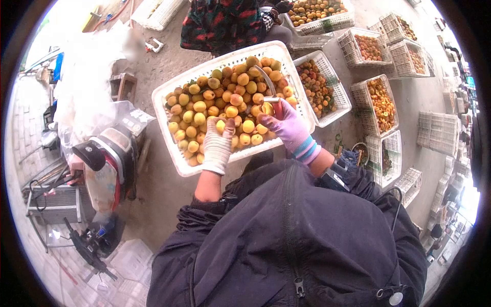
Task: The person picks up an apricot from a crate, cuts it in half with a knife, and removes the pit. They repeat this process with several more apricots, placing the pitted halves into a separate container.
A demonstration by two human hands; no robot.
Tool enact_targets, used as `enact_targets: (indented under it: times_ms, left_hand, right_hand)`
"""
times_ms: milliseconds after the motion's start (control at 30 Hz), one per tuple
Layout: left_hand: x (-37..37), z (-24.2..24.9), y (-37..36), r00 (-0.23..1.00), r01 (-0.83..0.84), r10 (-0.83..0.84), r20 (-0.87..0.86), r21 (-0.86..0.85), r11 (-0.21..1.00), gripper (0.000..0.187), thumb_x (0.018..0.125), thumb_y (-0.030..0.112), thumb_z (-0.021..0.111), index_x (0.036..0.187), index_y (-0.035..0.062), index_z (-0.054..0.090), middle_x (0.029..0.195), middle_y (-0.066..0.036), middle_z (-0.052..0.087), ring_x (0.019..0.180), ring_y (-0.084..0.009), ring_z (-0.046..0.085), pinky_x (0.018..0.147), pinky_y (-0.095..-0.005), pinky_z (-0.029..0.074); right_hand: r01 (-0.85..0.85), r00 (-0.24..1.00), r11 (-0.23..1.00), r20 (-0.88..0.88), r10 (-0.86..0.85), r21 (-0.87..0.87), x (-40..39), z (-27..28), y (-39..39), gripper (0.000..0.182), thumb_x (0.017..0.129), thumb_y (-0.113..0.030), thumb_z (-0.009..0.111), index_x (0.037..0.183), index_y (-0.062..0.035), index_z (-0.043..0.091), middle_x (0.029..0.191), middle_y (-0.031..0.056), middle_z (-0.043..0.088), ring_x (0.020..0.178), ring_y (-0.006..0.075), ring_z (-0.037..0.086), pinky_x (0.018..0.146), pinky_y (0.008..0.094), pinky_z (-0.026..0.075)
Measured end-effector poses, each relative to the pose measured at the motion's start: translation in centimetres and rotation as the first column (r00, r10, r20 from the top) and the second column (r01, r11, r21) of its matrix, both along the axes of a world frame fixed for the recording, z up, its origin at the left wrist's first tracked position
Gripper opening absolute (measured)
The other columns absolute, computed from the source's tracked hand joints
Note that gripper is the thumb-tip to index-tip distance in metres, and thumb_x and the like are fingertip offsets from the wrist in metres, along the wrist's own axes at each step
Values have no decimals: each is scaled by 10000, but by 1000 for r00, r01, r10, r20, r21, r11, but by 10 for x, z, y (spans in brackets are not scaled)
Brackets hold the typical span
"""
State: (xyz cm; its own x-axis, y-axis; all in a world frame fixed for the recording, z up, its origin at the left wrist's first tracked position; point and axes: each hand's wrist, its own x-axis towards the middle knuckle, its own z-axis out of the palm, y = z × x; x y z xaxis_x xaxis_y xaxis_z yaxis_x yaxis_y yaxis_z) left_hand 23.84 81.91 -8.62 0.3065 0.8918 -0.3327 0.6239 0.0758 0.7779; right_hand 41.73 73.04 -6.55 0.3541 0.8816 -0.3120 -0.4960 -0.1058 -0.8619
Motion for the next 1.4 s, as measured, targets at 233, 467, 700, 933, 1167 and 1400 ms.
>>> enact_targets:
  times_ms: [233, 467, 700, 933, 1167, 1400]
  left_hand:
    - [18, 4, -6, 596, 129, 572, 563, -771, 624, 735, 814, 726, 487, 1069, 42, 566, 967, -93, 657, 829, -216, 665, 775, -353, 558]
    - [50, 4, -32, 664, 394, 378, 645, -732, 556, 838, 861, 724, 392, 1368, 56, 407, 1341, -134, 491, 1240, -264, 485, 1036, -427, 409]
    - [104, 46, -60, 791, 437, 149, 593, -719, 540, 891, 844, 726, 425, 1470, 114, 258, 1302, -124, 525, 1134, -230, 548, 975, -375, 436]
    - [144, 15, -93, 788, 518, -12, 615, -654, 551, 910, 855, 618, 554, 1493, 85, 185, 1503, -171, 265, 1363, -301, 307, 1125, -454, 241]
    - [154, -3, -103, 857, 459, -64, 511, -703, 544, 779, 889, 563, 550, 1418, 36, 328, 1383, -197, 419, 1275, -322, 419, 1063, -447, 338]
    - [148, 10, -111, 907, 383, -169, 385, -593, 709, 637, 914, 446, 591, 1334, -5, 428, 1181, -149, 594, 1083, -240, 588, 963, -362, 455]
  right_hand:
    - [-144, 940, 988, 304, 156, -61, -12, 7, -2, 548, 783, -149, 777, 1246, -55, 499, 1095, 57, 577, 1026, 143, 570, 898, 289, 471]
    - [-218, 544, 942, 770, 333, -253, 10, 22, -21, 525, 758, -214, 742, 1207, -64, 515, 1154, 146, 555, 1079, 330, 569, 893, 418, 470]
    - [-49, 726, 963, 653, 216, -264, 39, -3, -59, 623, 770, -265, 748, 1272, -42, 454, 1179, 172, 548, 1138, 293, 551, 965, 384, 440]
    - [131, 969, 969, -178, -169, -208, 124, -25, -142, 422, 859, -288, 672, 1195, -78, 526, 994, 70, 616, 763, 137, 598, 584, 249, 474]
    - [657, 662, 608, -45, -748, -445, 332, -91, -287, 214, 911, -307, 613, 1010, -126, 556, 773, 36, 605, 513, 118, 526, 357, 227, 315]
    - [810, 520, 224, 488, -701, -542, 543, -174, -384, 311, 820, -477, 702, 924, -218, 566, 528, -28, 478, 366, 97, 369, 324, 268, 277]
